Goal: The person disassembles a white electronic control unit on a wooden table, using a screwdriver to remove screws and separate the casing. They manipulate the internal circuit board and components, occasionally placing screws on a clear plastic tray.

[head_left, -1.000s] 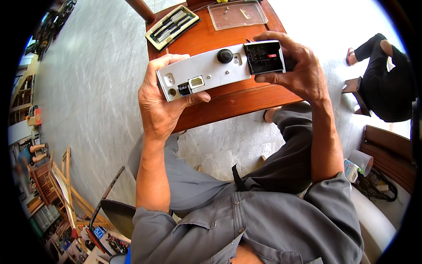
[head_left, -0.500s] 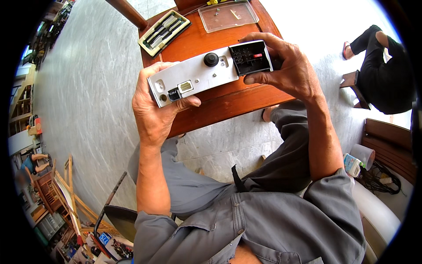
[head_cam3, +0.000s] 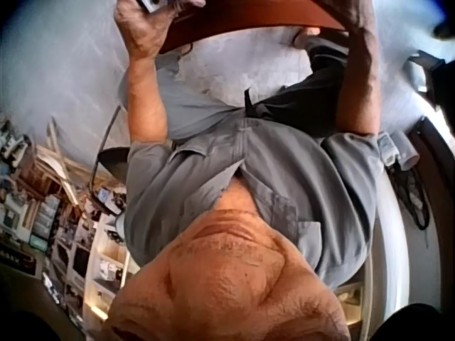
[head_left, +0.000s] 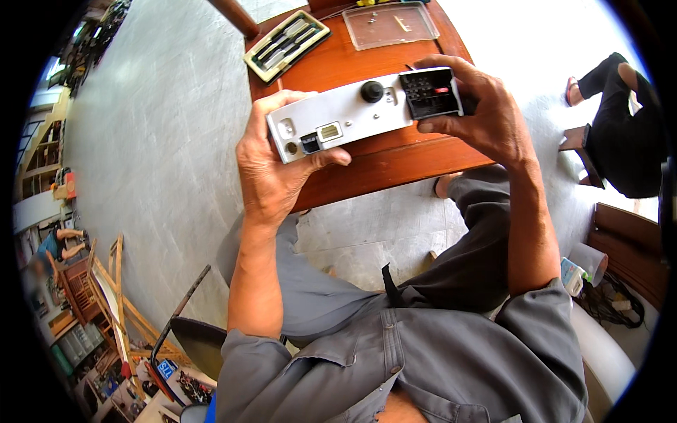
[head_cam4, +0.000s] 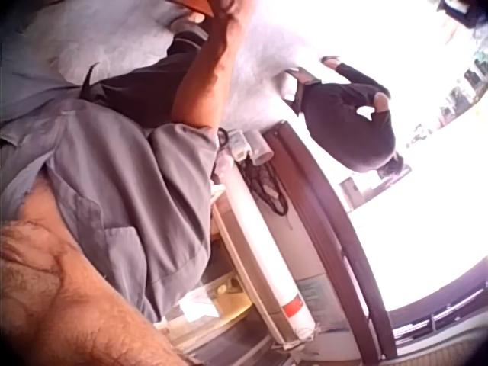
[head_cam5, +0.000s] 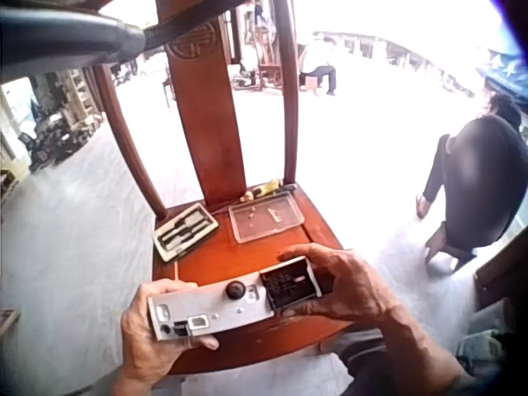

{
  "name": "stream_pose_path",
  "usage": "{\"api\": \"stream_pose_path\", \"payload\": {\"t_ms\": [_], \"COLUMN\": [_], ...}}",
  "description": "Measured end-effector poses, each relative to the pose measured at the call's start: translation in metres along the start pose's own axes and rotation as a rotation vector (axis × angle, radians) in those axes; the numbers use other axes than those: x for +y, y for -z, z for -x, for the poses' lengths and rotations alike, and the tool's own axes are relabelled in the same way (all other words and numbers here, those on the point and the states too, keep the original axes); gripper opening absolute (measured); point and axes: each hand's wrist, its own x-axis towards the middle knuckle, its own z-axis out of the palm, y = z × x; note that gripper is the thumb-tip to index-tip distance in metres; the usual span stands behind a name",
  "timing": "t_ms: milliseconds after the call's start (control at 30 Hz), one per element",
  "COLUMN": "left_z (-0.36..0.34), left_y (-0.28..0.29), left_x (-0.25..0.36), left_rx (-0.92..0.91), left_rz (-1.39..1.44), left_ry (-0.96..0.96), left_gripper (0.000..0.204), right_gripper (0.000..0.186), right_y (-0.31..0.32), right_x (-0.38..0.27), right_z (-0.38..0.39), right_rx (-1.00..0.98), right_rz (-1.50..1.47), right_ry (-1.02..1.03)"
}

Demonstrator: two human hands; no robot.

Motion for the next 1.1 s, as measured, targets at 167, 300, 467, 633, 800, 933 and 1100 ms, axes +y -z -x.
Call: {"api": "stream_pose_path", "payload": {"t_ms": [167, 300, 467, 633, 800, 933, 1100], "left_z": [0.0, -0.001, -0.001, -0.001, 0.0, 0.0, 0.002], "left_y": [-0.001, -0.004, -0.004, -0.004, -0.003, -0.005, -0.003], "left_x": [-0.003, -0.007, -0.007, -0.005, -0.005, -0.006, -0.009], "left_rx": [0.004, 0.004, 0.009, 0.004, 0.002, -0.001, -0.039], "left_rz": [0.009, 0.012, -0.025, 0.002, -0.015, 0.034, -0.019], "left_ry": [-0.058, -0.1, -0.142, -0.148, -0.107, -0.056, -0.03], "left_gripper": [0.068, 0.067, 0.069, 0.067, 0.069, 0.068, 0.073], "right_gripper": [0.079, 0.079, 0.08, 0.087, 0.08, 0.08, 0.081], "right_y": [0.001, 0.001, 0.002, 0.004, 0.002, 0.003, 0.002], "right_x": [0.001, -0.003, -0.001, 0.008, -0.002, -0.001, 0.0], "right_z": [0.0, 0.0, 0.002, 0.001, 0.001, 0.001, 0.001], "right_rx": [-0.023, -0.028, -0.017, -0.05, -0.026, -0.022, -0.022], "right_rz": [0.001, 0.004, 0.043, 0.018, 0.057, 0.036, 0.031], "right_ry": [-0.009, -0.025, -0.026, -0.083, -0.014, -0.031, -0.019]}}
